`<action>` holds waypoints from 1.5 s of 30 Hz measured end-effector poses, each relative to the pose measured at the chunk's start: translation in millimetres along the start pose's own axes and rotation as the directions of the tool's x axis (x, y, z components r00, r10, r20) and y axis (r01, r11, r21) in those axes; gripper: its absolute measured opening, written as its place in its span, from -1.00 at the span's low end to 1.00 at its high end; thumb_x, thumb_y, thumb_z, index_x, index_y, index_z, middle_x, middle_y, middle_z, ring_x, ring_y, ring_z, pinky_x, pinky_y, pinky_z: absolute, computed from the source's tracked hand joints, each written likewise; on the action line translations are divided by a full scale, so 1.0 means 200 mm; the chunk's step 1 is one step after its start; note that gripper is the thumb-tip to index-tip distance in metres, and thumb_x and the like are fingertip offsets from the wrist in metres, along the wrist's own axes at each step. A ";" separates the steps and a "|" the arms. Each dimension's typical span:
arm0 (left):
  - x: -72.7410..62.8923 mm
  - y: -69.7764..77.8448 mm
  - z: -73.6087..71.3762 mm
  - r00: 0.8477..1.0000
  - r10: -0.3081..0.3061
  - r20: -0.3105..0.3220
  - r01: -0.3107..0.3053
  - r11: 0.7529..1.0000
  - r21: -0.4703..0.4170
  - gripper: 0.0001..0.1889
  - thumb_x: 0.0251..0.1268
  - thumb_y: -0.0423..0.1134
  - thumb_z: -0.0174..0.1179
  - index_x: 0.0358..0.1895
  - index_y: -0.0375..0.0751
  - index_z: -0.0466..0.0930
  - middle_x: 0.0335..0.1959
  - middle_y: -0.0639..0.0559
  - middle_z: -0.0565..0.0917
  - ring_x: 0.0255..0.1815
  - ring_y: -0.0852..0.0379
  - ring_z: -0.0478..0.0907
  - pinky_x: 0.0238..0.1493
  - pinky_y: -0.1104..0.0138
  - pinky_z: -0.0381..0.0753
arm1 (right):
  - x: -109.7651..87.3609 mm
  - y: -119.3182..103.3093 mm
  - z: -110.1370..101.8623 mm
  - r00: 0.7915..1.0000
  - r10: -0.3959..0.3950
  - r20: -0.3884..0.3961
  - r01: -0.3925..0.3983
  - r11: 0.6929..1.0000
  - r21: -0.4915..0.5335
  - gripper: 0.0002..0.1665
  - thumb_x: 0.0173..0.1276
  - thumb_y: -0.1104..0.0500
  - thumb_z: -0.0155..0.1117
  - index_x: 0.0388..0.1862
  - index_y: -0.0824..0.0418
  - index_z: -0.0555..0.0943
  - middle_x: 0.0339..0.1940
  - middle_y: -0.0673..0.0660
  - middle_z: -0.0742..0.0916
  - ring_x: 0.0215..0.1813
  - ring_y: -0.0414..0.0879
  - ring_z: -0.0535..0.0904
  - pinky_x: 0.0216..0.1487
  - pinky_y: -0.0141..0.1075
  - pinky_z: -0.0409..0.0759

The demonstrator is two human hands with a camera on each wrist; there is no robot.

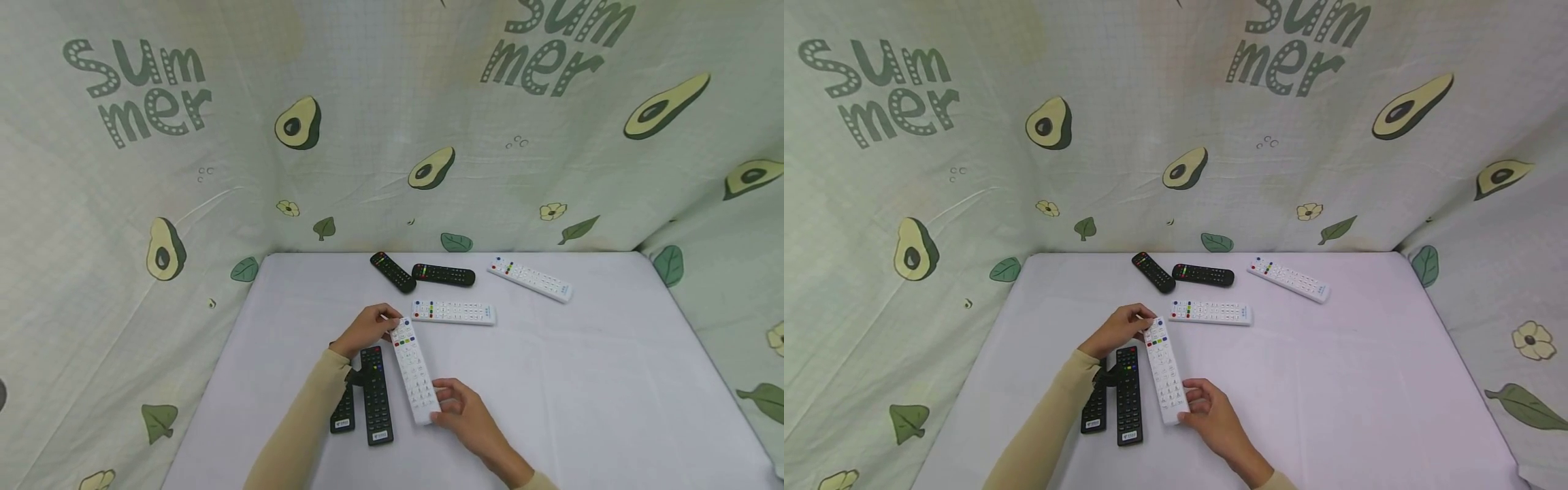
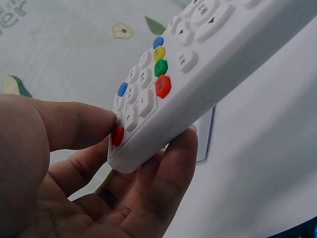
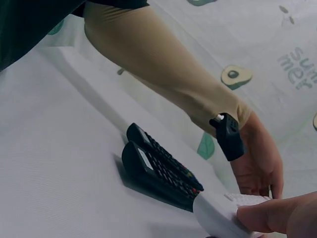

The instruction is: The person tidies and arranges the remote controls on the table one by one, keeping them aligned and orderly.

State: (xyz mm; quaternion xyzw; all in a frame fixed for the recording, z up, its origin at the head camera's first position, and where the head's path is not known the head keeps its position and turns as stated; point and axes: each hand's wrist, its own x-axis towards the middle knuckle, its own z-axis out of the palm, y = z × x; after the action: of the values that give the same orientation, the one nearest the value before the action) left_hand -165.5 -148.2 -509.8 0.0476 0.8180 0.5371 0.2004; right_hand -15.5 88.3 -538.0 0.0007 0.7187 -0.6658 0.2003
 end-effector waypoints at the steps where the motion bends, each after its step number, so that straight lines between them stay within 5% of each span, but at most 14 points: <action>1: 0.00 0.00 0.01 1.000 0.004 0.009 -0.004 1.000 0.016 -0.77 0.61 -0.32 0.16 0.12 -0.39 0.65 -0.03 -0.17 0.70 -0.19 0.09 0.68 -0.12 0.23 0.79 | 0.00 0.01 0.00 1.000 -0.004 0.019 0.004 1.000 0.003 -0.28 0.23 0.42 0.43 0.38 0.48 0.46 -0.03 0.21 0.71 -0.08 0.00 0.70 -0.16 -0.33 0.70; 19: -0.02 -0.02 0.11 0.987 0.068 0.144 -0.091 0.983 0.158 -0.81 0.61 -0.34 0.12 0.03 -0.35 0.68 -0.11 -0.10 0.69 -0.27 0.14 0.63 -0.19 0.21 0.73 | -0.05 0.09 0.03 0.984 -0.045 0.173 0.068 0.989 -0.129 -0.01 0.15 0.42 0.48 0.53 0.52 0.23 -0.04 0.18 0.64 -0.09 -0.02 0.69 -0.19 -0.35 0.71; 28: 0.00 -0.06 0.16 0.988 0.049 0.148 -0.079 0.975 0.205 -0.83 0.59 -0.31 0.15 0.02 -0.27 0.70 -0.12 -0.03 0.67 -0.23 0.14 0.60 -0.26 0.35 0.63 | -0.06 0.10 0.02 0.981 -0.062 0.183 0.104 0.967 -0.232 0.01 0.13 0.43 0.52 0.51 0.58 0.22 -0.05 0.16 0.64 -0.11 -0.07 0.67 -0.19 -0.37 0.72; 45: 0.00 -0.08 0.21 0.987 0.069 0.145 -0.114 0.937 0.329 -0.87 0.54 -0.36 0.16 -0.07 -0.26 0.70 -0.23 0.02 0.66 -0.25 0.17 0.52 -0.18 0.32 0.57 | -0.07 0.04 0.04 0.982 -0.024 0.186 0.080 0.950 -0.301 0.10 0.12 0.39 0.57 0.53 0.66 0.17 -0.05 0.18 0.62 -0.15 -0.08 0.63 -0.25 -0.35 0.70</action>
State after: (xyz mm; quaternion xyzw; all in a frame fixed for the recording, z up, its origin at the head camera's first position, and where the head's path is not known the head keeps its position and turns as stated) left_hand -148.0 -117.8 -538.1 0.1542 0.8796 0.3942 0.2173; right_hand 1.7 86.3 -540.9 -0.1096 0.7922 -0.5483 0.2445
